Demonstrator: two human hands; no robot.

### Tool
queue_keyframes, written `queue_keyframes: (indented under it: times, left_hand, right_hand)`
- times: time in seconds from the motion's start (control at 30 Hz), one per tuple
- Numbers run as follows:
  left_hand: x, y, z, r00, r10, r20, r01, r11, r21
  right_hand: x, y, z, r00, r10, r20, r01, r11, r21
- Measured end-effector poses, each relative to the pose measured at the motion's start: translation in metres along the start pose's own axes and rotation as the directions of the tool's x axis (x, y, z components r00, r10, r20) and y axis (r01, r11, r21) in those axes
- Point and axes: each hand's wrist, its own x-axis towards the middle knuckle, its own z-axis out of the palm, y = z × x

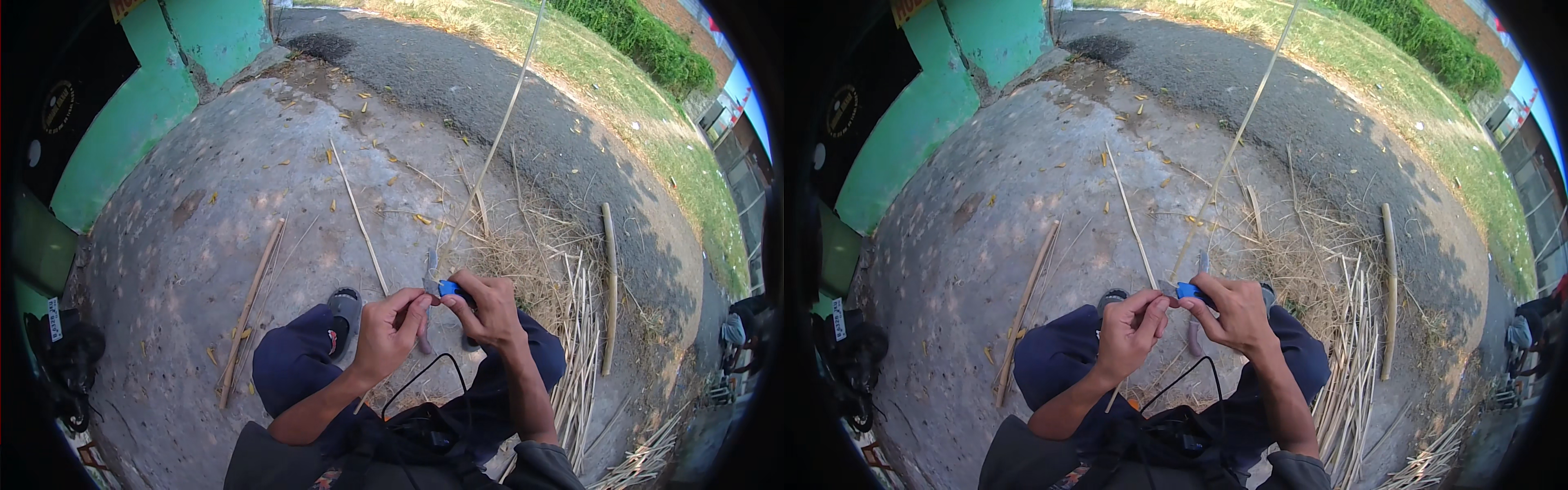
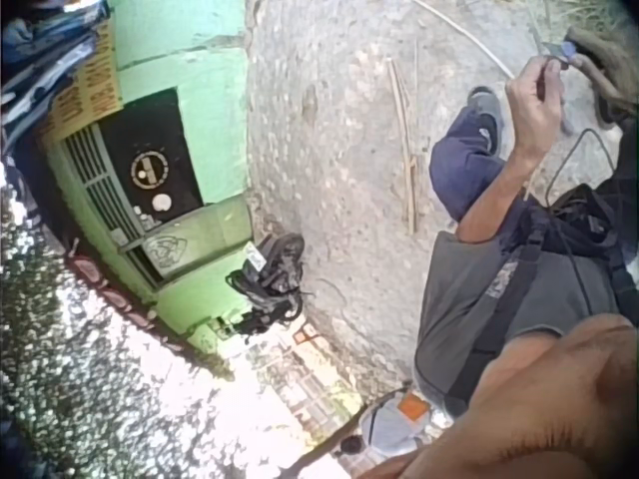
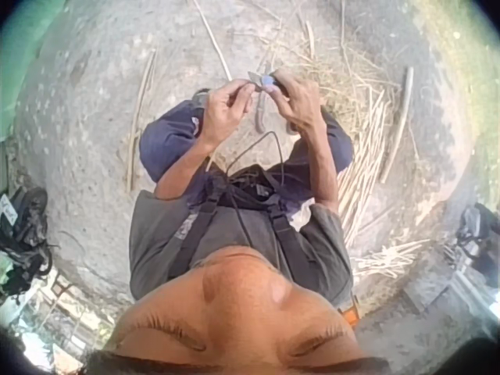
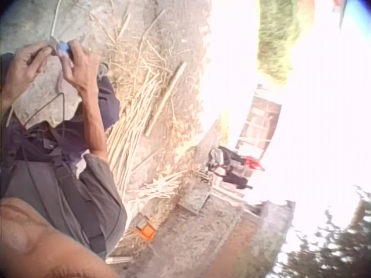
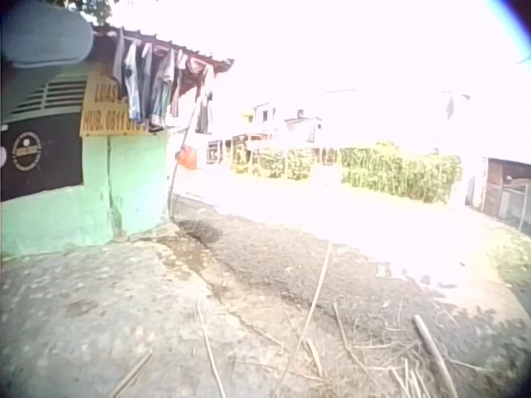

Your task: The person holds a thin bamboo stick and repeatedly scrapes and shaves it using a utility knife.

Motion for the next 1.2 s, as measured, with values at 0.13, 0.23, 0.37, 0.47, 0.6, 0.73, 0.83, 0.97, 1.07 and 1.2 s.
queue_keyframes:
  times: [0.13,0.23,0.37,0.47,0.6,0.73,0.83,0.97,1.07,1.2]
  left_hand:
    - [-0.001,0.001,-0.001,0.999,-0.042,-0.002,0.042,0.998,-0.036]
    - [-0.001,-0.003,-0.001,1.000,0.014,-0.011,-0.014,1.000,0.000]
    - [-0.001,-0.006,0.000,0.998,0.052,-0.030,-0.051,0.998,0.044]
    - [-0.003,-0.005,0.002,0.997,0.065,-0.051,-0.063,0.997,0.043]
    - [-0.014,0.003,0.010,0.998,0.044,0.034,-0.046,0.996,0.078]
    - [-0.018,0.002,0.010,0.997,0.043,0.062,-0.049,0.995,0.088]
    - [-0.014,0.001,0.009,1.000,0.017,0.026,-0.018,0.999,0.035]
    - [-0.008,0.000,0.002,1.000,-0.021,-0.013,0.021,0.999,0.045]
    - [-0.007,-0.002,0.002,0.999,0.006,-0.042,-0.004,0.999,0.049]
    - [-0.007,0.000,0.003,0.999,0.031,-0.044,-0.029,0.998,0.054]
  right_hand:
    - [0.001,-0.003,0.000,1.000,0.018,-0.007,-0.018,1.000,0.008]
    - [0.002,-0.003,0.001,1.000,0.005,-0.008,-0.005,1.000,-0.013]
    - [0.003,-0.003,0.005,0.999,-0.010,-0.043,0.008,0.998,-0.061]
    - [0.005,-0.002,0.006,0.994,-0.017,-0.112,0.008,0.996,-0.084]
    - [0.014,0.021,-0.011,0.953,0.062,-0.296,-0.090,0.993,-0.081]
    - [0.016,0.027,-0.020,0.923,0.088,-0.374,-0.109,0.993,-0.035]
    - [0.009,0.018,-0.016,0.942,0.079,-0.326,-0.071,0.997,0.036]
    - [0.002,0.009,-0.005,0.995,-0.015,-0.098,0.022,0.998,0.066]
    - [0.003,0.006,0.000,0.999,-0.043,-0.021,0.044,0.998,0.050]
    - [0.004,0.003,0.003,0.997,-0.078,0.020,0.078,0.997,0.007]
